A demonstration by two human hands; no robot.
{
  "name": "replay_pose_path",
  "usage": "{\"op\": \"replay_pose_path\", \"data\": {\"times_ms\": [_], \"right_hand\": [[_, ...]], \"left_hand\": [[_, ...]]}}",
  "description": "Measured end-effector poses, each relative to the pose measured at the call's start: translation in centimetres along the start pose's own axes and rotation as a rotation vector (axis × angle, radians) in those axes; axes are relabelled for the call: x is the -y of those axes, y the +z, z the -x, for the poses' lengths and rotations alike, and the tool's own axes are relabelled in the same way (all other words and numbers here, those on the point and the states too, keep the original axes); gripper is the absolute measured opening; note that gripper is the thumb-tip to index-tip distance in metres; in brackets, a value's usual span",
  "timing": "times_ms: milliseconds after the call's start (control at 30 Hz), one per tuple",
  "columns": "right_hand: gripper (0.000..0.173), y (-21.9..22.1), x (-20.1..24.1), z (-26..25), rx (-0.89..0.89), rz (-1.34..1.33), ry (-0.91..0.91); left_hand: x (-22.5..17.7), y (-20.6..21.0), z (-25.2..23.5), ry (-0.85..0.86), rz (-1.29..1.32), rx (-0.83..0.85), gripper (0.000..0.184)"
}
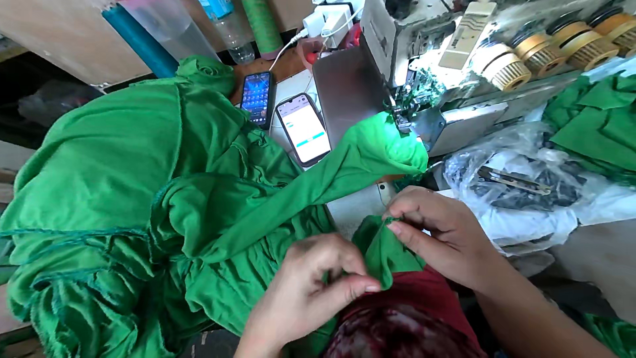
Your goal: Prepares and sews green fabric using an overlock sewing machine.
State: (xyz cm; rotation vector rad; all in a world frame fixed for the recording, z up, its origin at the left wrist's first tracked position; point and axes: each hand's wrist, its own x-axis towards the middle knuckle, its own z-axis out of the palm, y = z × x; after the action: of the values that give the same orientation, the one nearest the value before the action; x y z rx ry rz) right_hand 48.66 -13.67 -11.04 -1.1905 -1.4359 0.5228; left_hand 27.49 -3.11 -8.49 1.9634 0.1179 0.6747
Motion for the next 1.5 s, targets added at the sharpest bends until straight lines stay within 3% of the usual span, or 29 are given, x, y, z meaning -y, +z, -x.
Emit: {"op": "replay_pose_path", "data": {"times_ms": [133,200,333,533,633,700,800,900,967,1033,1133,1200,1367,1433,1500], "right_hand": [[0.021,0.3,0.6,0.2,-0.061,0.050,0.012],[0.023,0.6,1.0,0.4,-0.068,0.058,-0.006],[0.024,1.1,1.3,0.7,-0.067,0.079,-0.041],[0.025,0.7,1.3,0.8,-0.054,-0.063,0.028],[0.018,0.3,1.0,0.9,-0.065,-0.481,0.197],[0.014,-0.1,0.9,0.8,-0.086,-0.886,0.375],[0.019,-0.5,-0.1,1.1,-0.030,-1.220,0.509],[0.026,0.2,-1.5,1.8,0.130,-1.476,0.414],[0.028,0.5,-1.6,1.9,0.143,-1.568,0.342],[0.024,0.0,-1.8,1.8,0.107,-1.513,0.282],[0.013,-1.2,-2.0,1.8,-0.010,-0.991,0.224],[0.011,-1.3,-2.2,1.9,-0.043,-0.695,0.169],[0.011,-0.5,-1.5,1.7,-0.017,-0.446,0.067],[0.014,-0.3,-1.1,1.6,-0.036,-0.404,0.057],[0.022,-0.5,-1.0,1.6,-0.033,-0.357,0.057]], "left_hand": [[0.2,0.8,0.2,-0.016,-0.432,0.170,0.027],[0.5,1.2,0.2,-0.102,-0.567,0.130,0.032],[0.9,2.2,-0.4,-0.177,-0.589,-0.021,0.045],[2.2,4.1,-1.4,-0.103,-0.689,-0.299,0.018],[2.1,3.6,-1.3,-0.083,-0.694,-0.269,0.012],[2.0,3.1,-0.9,-0.078,-0.517,-0.213,0.013],[1.6,2.3,-0.3,-0.039,0.133,-0.086,0.014],[1.4,2.4,-0.1,0.009,0.648,0.047,0.018],[1.5,3.3,-0.1,-0.046,0.712,0.133,0.028],[1.8,4.2,0.2,-0.134,0.642,0.121,0.035],[2.6,4.0,0.3,-0.179,0.639,-0.125,0.028],[3.0,2.8,0.1,-0.201,0.730,-0.214,0.034],[2.1,1.2,-1.1,-0.307,0.453,0.195,0.058],[1.4,1.3,-2.2,-0.295,0.319,0.170,0.040],[0.9,1.1,-3.3,-0.249,0.178,0.038,0.020]]}}
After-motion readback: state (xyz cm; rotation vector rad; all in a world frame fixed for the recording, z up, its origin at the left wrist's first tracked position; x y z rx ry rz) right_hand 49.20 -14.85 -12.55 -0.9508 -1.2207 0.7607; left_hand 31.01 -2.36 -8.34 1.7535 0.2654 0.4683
